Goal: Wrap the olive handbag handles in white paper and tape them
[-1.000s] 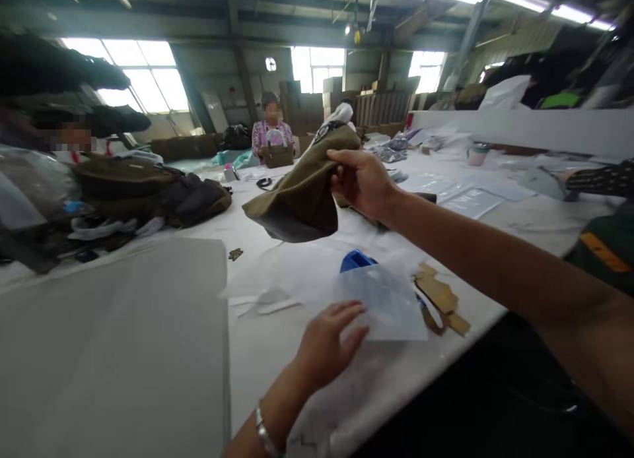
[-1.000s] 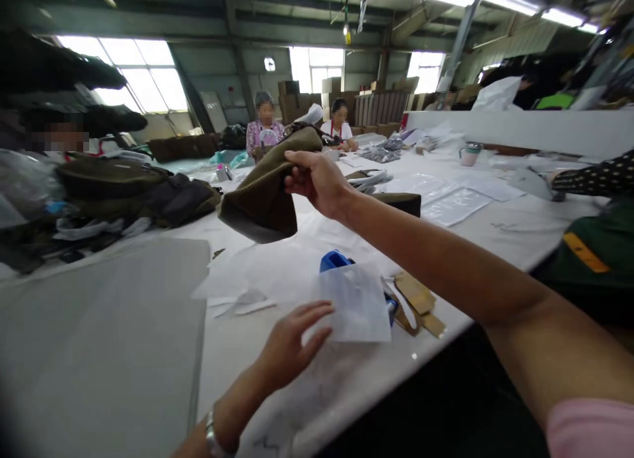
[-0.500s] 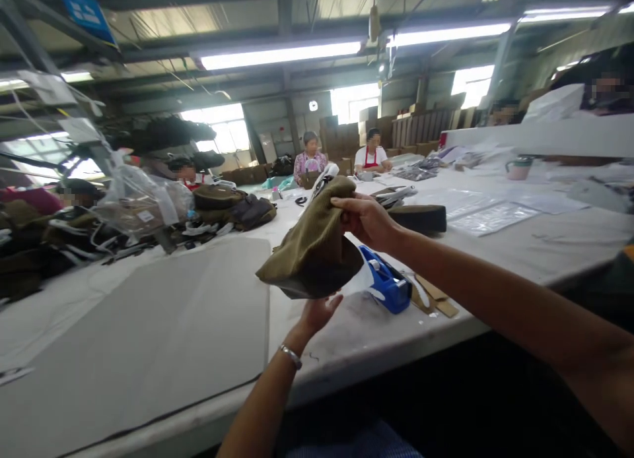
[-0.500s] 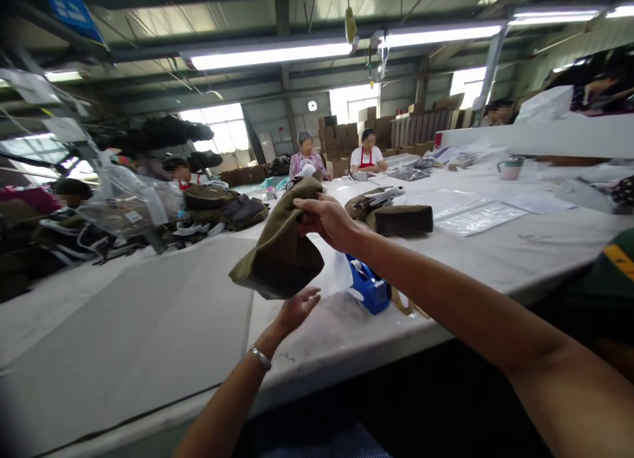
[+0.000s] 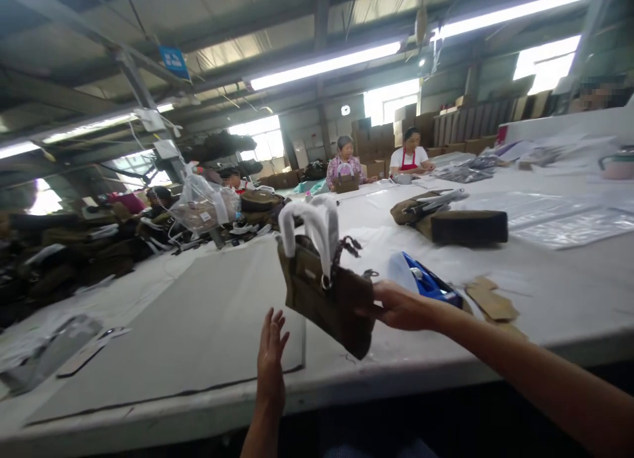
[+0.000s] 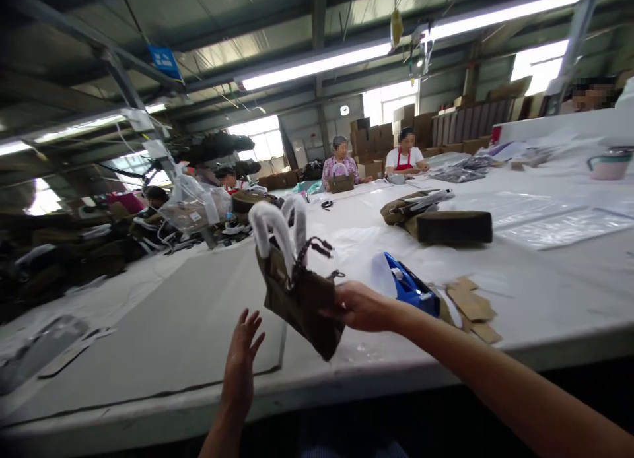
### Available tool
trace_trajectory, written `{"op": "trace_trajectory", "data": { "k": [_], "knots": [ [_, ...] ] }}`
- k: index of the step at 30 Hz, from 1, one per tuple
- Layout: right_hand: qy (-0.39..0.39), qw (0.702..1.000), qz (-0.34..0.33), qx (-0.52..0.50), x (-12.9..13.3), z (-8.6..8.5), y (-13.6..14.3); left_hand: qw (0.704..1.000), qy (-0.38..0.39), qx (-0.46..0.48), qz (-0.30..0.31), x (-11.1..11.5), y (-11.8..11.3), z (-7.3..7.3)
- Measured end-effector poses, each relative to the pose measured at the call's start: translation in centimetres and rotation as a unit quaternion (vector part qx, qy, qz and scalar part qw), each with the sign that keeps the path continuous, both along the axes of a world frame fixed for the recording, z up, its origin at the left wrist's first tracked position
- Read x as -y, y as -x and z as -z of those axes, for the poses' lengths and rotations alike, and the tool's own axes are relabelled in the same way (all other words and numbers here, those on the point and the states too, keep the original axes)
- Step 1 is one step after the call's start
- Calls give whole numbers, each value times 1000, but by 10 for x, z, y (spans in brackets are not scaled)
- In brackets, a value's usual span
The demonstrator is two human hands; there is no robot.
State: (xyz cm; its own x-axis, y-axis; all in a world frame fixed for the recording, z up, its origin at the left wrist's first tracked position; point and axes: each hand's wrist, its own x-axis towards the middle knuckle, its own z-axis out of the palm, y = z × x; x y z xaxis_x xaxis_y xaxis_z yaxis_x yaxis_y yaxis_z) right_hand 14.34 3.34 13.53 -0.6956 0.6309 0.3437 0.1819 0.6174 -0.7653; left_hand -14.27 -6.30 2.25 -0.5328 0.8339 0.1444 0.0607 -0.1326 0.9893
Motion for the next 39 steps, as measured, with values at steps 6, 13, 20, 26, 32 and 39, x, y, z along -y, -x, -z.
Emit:
{"op": "trace_trajectory", "data": {
  "k": [6, 13, 20, 26, 32, 39],
  "knots": [
    [-5, 989, 119, 90, 0, 95, -33, 986, 29, -158, -36, -2, 11, 12],
    [-54, 975, 188, 103, 20, 123, -49, 885, -115, -449, -46, -24, -9, -26],
    [-81, 976, 135, 149, 34, 94, -46, 821, -64, -563, 63, -60, 3, -58],
    [-68, 953, 282, 89, 42, 63, -56, 879, 42, -469, 72, -53, 7, -70],
    [-266, 861, 432, 29, 28, 53, -36, 889, 10, -426, 169, -44, 6, -83],
    [-317, 928, 153, 124, 13, 38, -21, 806, -30, -508, 302, -40, -7, -96]
  ]
}}
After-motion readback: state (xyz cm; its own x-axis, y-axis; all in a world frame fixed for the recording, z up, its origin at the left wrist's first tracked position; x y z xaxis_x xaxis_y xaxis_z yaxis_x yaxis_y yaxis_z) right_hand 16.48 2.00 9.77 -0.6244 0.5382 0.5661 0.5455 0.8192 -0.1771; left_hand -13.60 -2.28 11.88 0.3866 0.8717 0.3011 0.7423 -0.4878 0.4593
